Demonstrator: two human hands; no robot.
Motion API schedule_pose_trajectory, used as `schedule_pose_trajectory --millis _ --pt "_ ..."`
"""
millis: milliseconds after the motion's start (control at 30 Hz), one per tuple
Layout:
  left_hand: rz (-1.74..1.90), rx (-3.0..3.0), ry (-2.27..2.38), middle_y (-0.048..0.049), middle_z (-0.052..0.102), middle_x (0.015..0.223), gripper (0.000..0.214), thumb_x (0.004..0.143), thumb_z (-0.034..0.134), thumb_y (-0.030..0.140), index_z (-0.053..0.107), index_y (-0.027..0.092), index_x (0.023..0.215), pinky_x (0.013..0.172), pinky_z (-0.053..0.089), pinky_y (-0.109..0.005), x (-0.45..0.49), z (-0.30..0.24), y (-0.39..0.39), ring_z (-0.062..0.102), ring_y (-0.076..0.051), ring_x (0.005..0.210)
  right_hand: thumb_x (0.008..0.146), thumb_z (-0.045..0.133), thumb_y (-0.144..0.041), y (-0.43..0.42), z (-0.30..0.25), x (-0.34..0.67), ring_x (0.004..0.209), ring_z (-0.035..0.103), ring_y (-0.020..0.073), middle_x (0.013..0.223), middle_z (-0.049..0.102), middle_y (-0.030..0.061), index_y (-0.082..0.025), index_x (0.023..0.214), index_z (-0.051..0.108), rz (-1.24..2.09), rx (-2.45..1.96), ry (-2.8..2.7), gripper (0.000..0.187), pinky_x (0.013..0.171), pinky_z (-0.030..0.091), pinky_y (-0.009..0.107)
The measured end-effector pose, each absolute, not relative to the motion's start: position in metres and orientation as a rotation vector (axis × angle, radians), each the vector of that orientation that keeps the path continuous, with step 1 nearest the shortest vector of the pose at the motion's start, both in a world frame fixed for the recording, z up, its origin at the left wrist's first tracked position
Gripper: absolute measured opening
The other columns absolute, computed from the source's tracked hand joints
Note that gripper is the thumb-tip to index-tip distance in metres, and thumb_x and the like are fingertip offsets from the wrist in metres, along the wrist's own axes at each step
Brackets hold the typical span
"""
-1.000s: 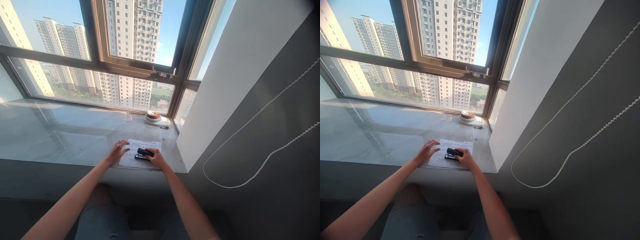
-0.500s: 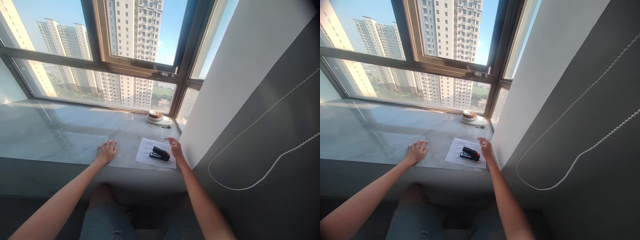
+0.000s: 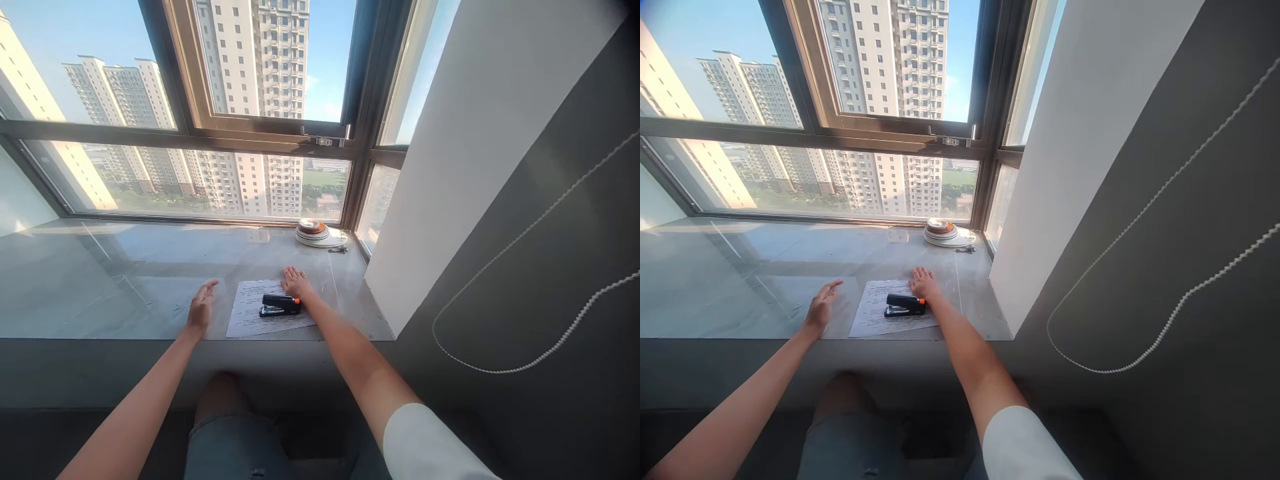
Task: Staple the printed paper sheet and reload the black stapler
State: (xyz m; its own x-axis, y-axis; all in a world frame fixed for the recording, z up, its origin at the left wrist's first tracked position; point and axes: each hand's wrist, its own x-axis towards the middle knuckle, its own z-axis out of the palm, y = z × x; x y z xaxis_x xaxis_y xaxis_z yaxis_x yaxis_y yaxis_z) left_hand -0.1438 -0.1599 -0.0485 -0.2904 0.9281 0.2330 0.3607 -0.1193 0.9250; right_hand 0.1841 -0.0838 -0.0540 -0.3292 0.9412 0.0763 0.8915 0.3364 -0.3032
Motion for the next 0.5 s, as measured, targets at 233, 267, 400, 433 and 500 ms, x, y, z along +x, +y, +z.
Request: schedule_pose_trajectory --millis 233,267,400,433,500 --pt "1.595 1.11 1.528 -0.0109 0.06 0.142 0.036 0.092 0.056 0.04 0.065 0.023 0.123 0.11 0.049 -0.041 -0.157 -0.057 -0.161 0.053 -0.029 0.137 0.108 0.027 -0.044 -0.077 -0.047 0.108 0.162 0.01 0.0234 0.174 0.015 0.0082 -0.018 0.165 0.027 0.348 -1.523 -2.455 0.062 0.13 0.01 0.053" --pt "1.578 1.118 1.532 -0.0108 0.06 0.142 0.037 0.092 0.057 0.041 0.065 0.023 0.123 0.108 0.05 -0.041 -0.157 -0.058 -0.16 0.054 -0.03 0.136 0.108 0.028 -0.044 -0.078 -0.047 0.106 0.162 0.009 0.0232 0.174 0.013 0.008 -0.019 0.165 0.026 0.342 -1.51 -2.448 0.062 0.13 0.01 0.052" --pt "1.58 1.163 1.54 -0.0098 0.062 0.141 0.036 0.089 0.058 0.042 0.066 0.023 0.119 0.113 0.045 -0.044 -0.156 -0.057 -0.159 0.053 -0.03 0.137 0.106 0.033 -0.041 -0.086 -0.048 0.12 0.162 0.008 0.0228 0.174 0.011 0.0089 -0.016 0.166 0.022 0.324 -1.518 -2.374 0.066 0.13 0.012 0.049" --pt "1.582 1.185 1.554 -0.0098 0.063 0.139 0.035 0.089 0.057 0.041 0.067 0.023 0.117 0.116 0.042 -0.044 -0.155 -0.056 -0.159 0.053 -0.03 0.137 0.106 0.033 -0.041 -0.088 -0.049 0.127 0.162 0.008 0.0228 0.174 0.012 0.0093 -0.016 0.166 0.021 0.323 -1.538 -2.357 0.066 0.13 0.012 0.048" --pt "1.563 1.248 1.592 -0.0103 0.066 0.135 0.032 0.088 0.056 0.039 0.068 0.021 0.112 0.119 0.039 -0.045 -0.152 -0.053 -0.16 0.055 -0.03 0.135 0.106 0.034 -0.041 -0.093 -0.051 0.144 0.162 0.009 0.0228 0.174 0.013 0.0099 -0.015 0.166 0.021 0.319 -1.587 -2.33 0.067 0.13 0.012 0.046"
